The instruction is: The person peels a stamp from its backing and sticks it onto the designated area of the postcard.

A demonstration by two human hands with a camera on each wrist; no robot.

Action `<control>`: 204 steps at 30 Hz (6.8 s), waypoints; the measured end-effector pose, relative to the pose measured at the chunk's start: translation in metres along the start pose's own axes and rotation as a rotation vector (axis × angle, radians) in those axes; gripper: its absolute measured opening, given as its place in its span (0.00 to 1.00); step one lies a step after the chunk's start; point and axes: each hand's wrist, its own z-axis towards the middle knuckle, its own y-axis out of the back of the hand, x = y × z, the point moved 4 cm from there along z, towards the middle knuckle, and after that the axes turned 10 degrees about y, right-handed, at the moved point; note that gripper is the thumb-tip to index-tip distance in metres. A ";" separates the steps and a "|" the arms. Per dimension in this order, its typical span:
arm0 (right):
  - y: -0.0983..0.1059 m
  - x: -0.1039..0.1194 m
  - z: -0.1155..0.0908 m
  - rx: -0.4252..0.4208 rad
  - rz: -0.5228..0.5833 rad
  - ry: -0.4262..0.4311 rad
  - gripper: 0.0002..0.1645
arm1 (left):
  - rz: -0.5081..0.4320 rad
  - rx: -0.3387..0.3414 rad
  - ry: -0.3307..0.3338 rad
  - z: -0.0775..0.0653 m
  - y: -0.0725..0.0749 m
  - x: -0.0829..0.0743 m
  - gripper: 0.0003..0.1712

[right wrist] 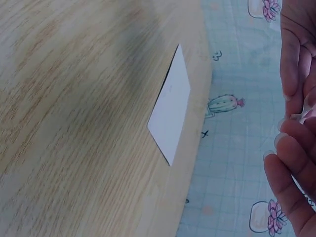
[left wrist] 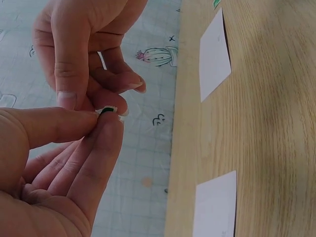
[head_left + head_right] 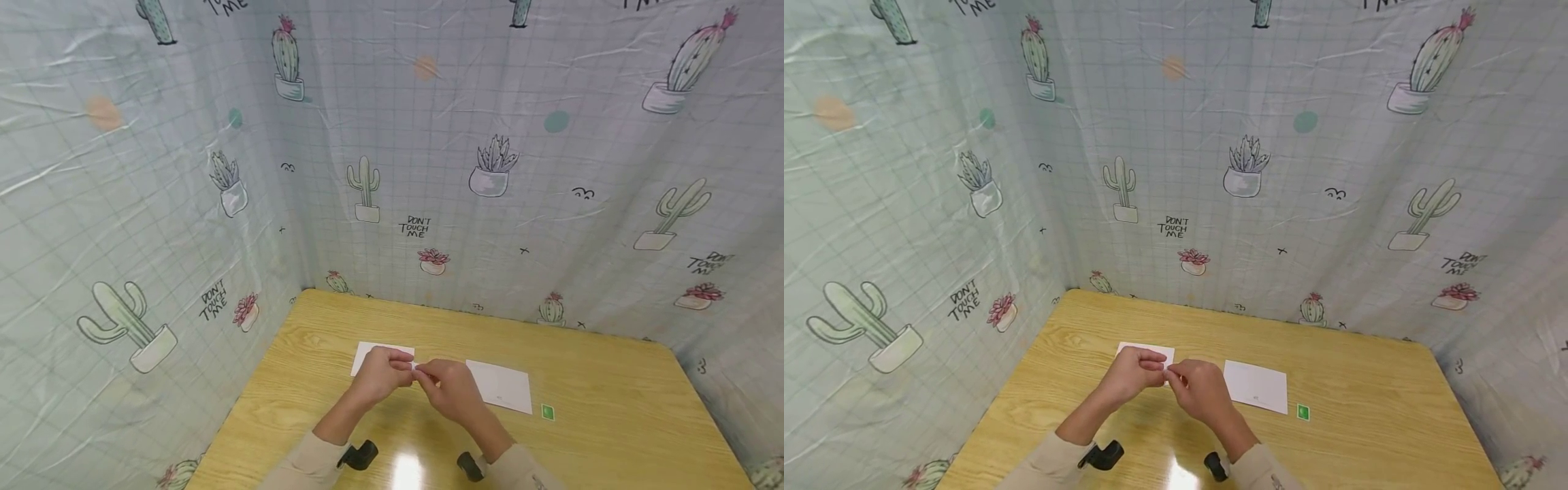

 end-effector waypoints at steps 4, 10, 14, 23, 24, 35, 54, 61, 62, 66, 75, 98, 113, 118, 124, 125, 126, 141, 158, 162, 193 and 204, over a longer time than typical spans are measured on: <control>0.000 -0.001 0.002 0.015 0.043 -0.091 0.03 | 0.022 -0.007 -0.010 0.001 -0.001 0.001 0.19; 0.001 -0.001 0.003 0.026 0.058 -0.156 0.03 | 0.045 -0.018 -0.030 0.000 -0.003 0.000 0.18; 0.000 -0.002 0.003 0.035 0.077 -0.203 0.04 | 0.084 -0.035 -0.050 -0.002 -0.004 -0.003 0.17; -0.001 -0.005 0.002 0.042 0.131 -0.257 0.04 | 0.140 -0.065 -0.108 -0.004 -0.005 -0.007 0.17; -0.001 -0.005 0.002 0.041 0.130 -0.253 0.04 | 0.140 -0.068 -0.110 -0.004 -0.005 -0.007 0.17; 0.002 0.007 0.005 0.042 0.026 -0.180 0.04 | 0.155 -0.103 -0.140 -0.004 -0.005 -0.005 0.17; -0.004 -0.010 -0.003 0.053 0.404 -0.538 0.05 | 0.020 -0.055 -0.087 -0.002 -0.004 -0.001 0.14; -0.005 -0.011 -0.005 0.042 0.475 -0.581 0.05 | -0.046 -0.027 -0.068 -0.002 -0.003 0.000 0.14; -0.005 -0.012 -0.005 0.039 0.485 -0.587 0.05 | -0.056 -0.023 -0.067 -0.002 -0.003 0.000 0.14; -0.006 -0.015 -0.008 0.026 0.515 -0.612 0.05 | -0.097 -0.009 -0.062 -0.001 -0.003 0.001 0.14; -0.006 -0.017 -0.009 0.009 0.571 -0.655 0.06 | -0.184 0.011 -0.049 -0.002 -0.003 0.000 0.17; -0.006 -0.020 -0.014 0.005 0.579 -0.682 0.05 | -0.251 0.024 -0.027 -0.001 0.001 0.001 0.19; -0.005 -0.026 -0.024 0.016 0.558 -0.708 0.06 | -0.280 0.018 -0.028 -0.003 0.009 0.005 0.19; -0.004 -0.028 -0.029 0.028 0.541 -0.706 0.06 | -0.277 0.013 -0.020 -0.004 0.012 0.007 0.19; -0.001 -0.031 -0.036 0.057 0.498 -0.688 0.06 | -0.275 -0.002 -0.022 -0.007 0.016 0.007 0.20; -0.001 -0.032 -0.037 0.058 0.493 -0.685 0.06 | -0.279 -0.002 -0.023 -0.008 0.017 0.006 0.21; 0.000 -0.033 -0.038 0.057 0.494 -0.695 0.06 | -0.282 -0.001 -0.027 -0.008 0.017 0.006 0.21; 0.007 -0.039 -0.051 0.058 0.509 -0.705 0.06 | -0.306 0.043 -0.053 -0.004 0.021 0.006 0.23; 0.002 -0.041 -0.057 0.100 0.527 -0.689 0.10 | -0.292 0.045 -0.043 -0.002 0.019 0.005 0.18; 0.003 -0.035 -0.050 0.085 0.498 -0.633 0.09 | -0.282 0.048 -0.040 0.000 0.017 0.007 0.17; 0.005 0.001 -0.013 -0.200 0.385 -0.065 0.11 | -0.301 0.161 -0.040 -0.008 0.003 0.003 0.19; 0.007 0.002 -0.011 -0.193 0.420 -0.071 0.12 | -0.303 0.200 -0.057 -0.008 0.003 0.002 0.19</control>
